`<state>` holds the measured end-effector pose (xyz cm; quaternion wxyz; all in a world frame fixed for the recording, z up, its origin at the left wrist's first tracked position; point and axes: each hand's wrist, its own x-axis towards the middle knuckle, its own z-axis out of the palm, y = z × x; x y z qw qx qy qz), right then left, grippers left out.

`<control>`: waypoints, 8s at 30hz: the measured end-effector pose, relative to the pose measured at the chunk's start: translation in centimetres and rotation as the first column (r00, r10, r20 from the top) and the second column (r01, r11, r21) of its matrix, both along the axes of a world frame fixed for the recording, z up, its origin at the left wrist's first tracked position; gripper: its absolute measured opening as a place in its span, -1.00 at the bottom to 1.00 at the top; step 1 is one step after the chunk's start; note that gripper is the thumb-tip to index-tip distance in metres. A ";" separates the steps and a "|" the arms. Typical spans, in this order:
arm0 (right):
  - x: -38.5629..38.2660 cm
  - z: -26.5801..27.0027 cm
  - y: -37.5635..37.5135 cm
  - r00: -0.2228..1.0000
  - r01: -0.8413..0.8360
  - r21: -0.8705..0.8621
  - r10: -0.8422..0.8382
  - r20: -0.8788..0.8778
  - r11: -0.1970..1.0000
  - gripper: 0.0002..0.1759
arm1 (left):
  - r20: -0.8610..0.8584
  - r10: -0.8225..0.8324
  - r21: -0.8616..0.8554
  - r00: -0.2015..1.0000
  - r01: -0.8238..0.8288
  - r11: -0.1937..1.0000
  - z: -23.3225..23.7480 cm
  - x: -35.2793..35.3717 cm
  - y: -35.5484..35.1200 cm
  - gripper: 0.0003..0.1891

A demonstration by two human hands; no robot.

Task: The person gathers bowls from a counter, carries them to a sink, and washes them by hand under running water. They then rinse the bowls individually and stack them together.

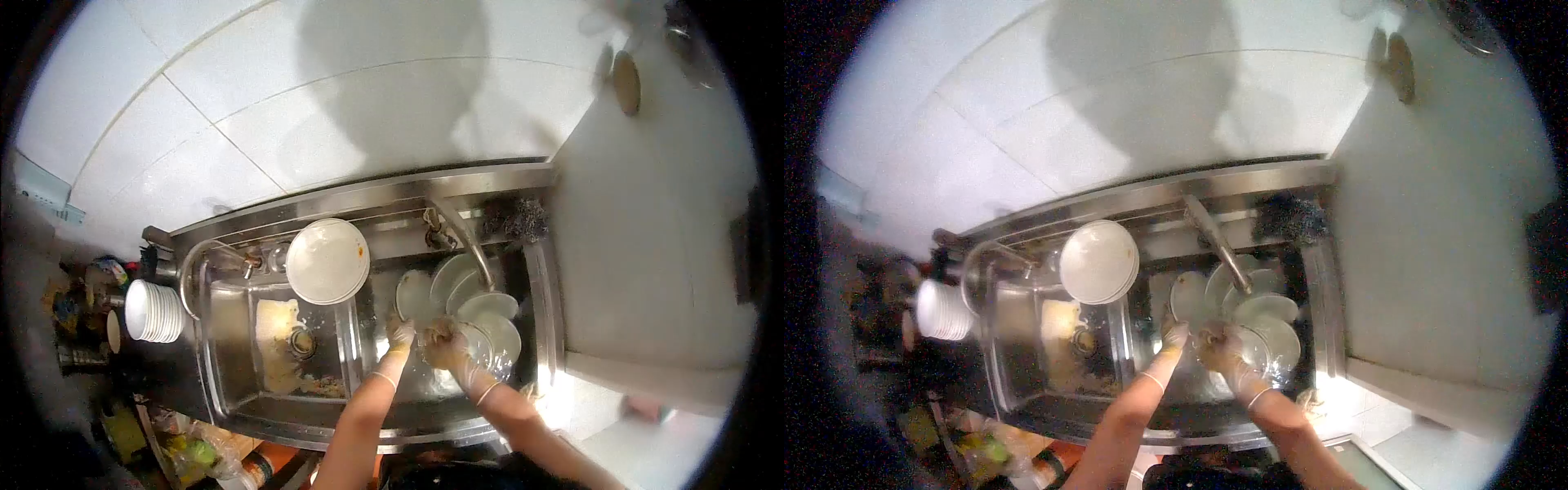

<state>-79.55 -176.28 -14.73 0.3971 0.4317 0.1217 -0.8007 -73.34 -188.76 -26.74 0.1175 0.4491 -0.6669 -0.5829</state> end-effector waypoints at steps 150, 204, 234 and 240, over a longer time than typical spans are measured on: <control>-0.6 1.4 12.8 -0.092 0.092 0.996 0.996 0.021 -0.013 -0.73 | -0.347 0.562 0.550 0.750 -0.323 0.770 38.5 5.9 -9.0 -0.47; -2.3 7.1 10.4 -0.858 0.095 0.827 0.375 0.350 -0.554 -0.62 | 0.426 -0.504 -0.368 0.752 0.652 0.663 23.4 5.5 6.3 -0.71; 7.4 -9.8 7.7 -0.336 -0.159 0.952 0.893 -0.300 0.260 -0.53 | -0.169 0.591 0.524 0.789 -0.436 0.732 33.2 3.8 -12.4 -0.65; 3.1 -10.7 8.7 -0.714 0.397 0.872 0.501 0.489 -0.286 -0.28 | 0.055 0.107 0.764 0.993 -0.110 0.636 22.2 8.5 2.7 -0.71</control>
